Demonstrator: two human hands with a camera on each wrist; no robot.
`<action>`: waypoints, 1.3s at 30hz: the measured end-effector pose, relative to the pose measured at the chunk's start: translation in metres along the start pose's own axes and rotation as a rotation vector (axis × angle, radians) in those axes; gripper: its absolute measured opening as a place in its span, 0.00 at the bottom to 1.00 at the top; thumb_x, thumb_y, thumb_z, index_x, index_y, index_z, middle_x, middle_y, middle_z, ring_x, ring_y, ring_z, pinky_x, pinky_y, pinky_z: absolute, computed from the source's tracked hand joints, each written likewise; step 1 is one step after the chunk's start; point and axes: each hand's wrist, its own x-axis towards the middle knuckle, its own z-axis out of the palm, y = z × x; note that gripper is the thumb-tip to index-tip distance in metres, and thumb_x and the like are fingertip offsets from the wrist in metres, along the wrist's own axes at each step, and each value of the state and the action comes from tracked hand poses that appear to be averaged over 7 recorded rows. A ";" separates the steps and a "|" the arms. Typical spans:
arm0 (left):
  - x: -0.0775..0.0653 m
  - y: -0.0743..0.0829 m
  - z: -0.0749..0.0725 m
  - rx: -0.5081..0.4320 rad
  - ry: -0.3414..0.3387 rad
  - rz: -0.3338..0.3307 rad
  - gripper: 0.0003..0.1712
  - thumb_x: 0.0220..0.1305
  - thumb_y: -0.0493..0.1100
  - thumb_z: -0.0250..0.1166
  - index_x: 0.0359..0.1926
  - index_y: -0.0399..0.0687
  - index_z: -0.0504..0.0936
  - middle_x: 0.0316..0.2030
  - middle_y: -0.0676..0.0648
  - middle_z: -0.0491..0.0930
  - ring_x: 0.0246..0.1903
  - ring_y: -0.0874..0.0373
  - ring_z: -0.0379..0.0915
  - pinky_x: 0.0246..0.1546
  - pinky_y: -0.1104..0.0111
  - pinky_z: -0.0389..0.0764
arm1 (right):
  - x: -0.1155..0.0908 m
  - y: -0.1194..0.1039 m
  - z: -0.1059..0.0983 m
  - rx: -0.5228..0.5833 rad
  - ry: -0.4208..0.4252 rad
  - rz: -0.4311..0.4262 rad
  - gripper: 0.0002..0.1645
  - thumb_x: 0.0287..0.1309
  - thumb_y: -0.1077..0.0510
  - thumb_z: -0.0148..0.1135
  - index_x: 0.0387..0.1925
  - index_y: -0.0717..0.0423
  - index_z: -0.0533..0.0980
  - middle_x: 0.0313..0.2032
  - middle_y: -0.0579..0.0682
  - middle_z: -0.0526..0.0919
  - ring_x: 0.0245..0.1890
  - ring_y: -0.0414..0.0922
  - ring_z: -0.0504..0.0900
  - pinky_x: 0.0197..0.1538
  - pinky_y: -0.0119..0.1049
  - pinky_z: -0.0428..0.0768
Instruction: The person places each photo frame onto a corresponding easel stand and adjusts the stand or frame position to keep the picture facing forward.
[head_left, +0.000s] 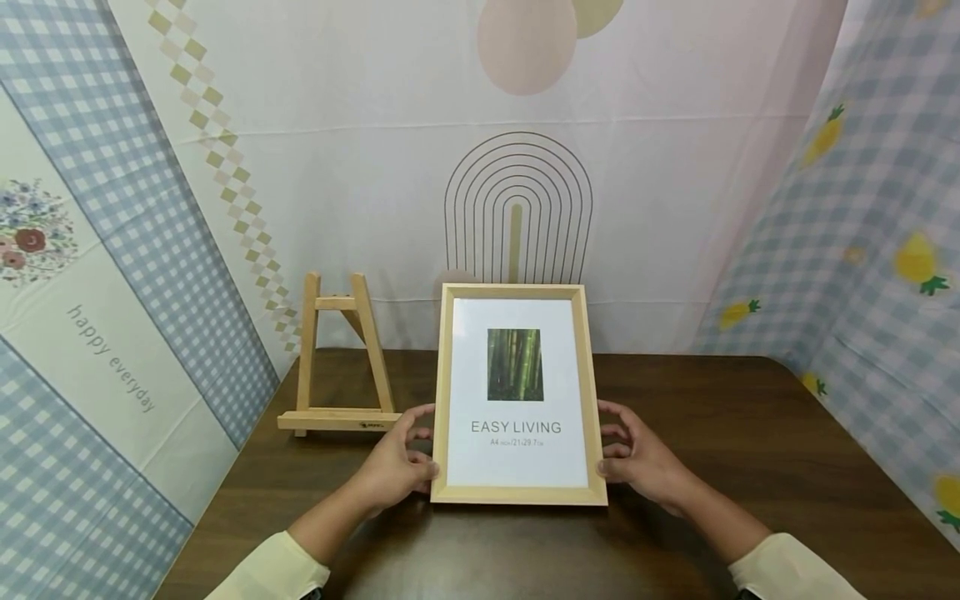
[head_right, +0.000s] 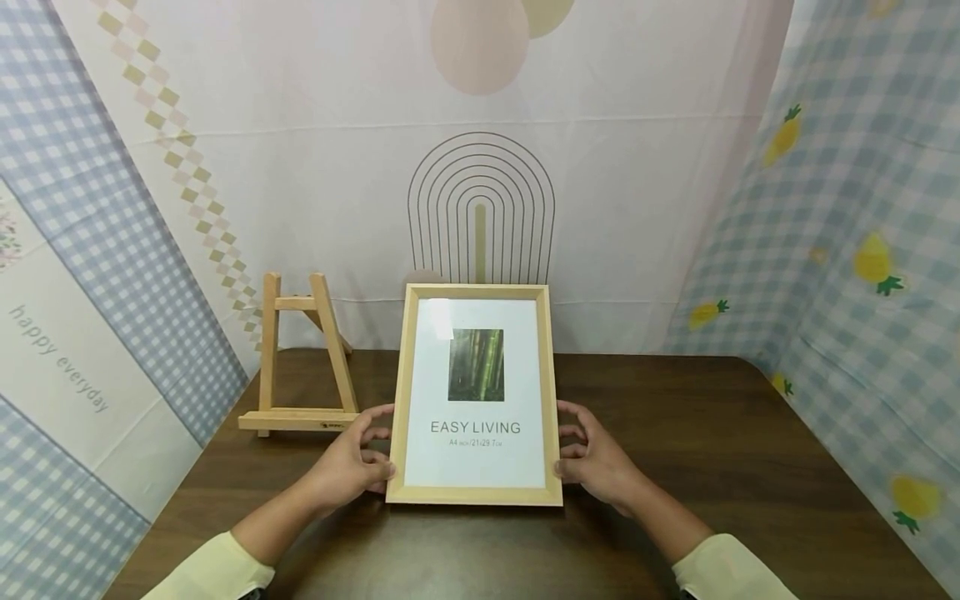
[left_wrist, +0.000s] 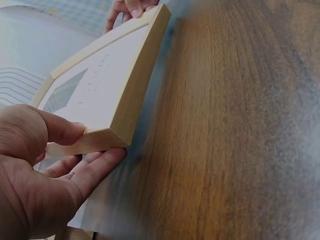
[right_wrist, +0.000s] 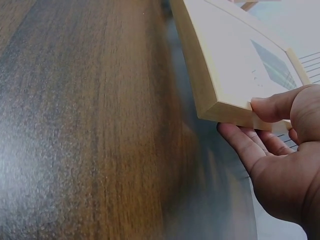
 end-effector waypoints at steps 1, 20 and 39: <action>0.000 0.000 0.000 -0.002 -0.001 0.001 0.51 0.61 0.21 0.64 0.78 0.53 0.56 0.64 0.30 0.65 0.38 0.47 0.82 0.30 0.52 0.87 | 0.000 0.000 0.000 0.000 0.003 0.003 0.54 0.57 0.75 0.65 0.78 0.53 0.49 0.64 0.70 0.66 0.51 0.59 0.81 0.45 0.52 0.86; 0.004 0.000 -0.002 0.012 0.002 0.041 0.50 0.61 0.20 0.63 0.78 0.53 0.55 0.63 0.31 0.66 0.38 0.47 0.81 0.31 0.52 0.87 | 0.005 -0.002 0.002 -0.022 0.054 0.015 0.55 0.56 0.76 0.65 0.78 0.50 0.51 0.64 0.69 0.67 0.50 0.58 0.81 0.43 0.51 0.86; 0.004 -0.001 -0.001 0.047 0.020 0.085 0.49 0.61 0.20 0.63 0.78 0.51 0.56 0.62 0.31 0.67 0.39 0.47 0.81 0.30 0.55 0.87 | 0.006 -0.003 0.006 -0.074 0.101 0.006 0.55 0.54 0.76 0.67 0.77 0.51 0.53 0.64 0.67 0.69 0.51 0.56 0.81 0.43 0.48 0.86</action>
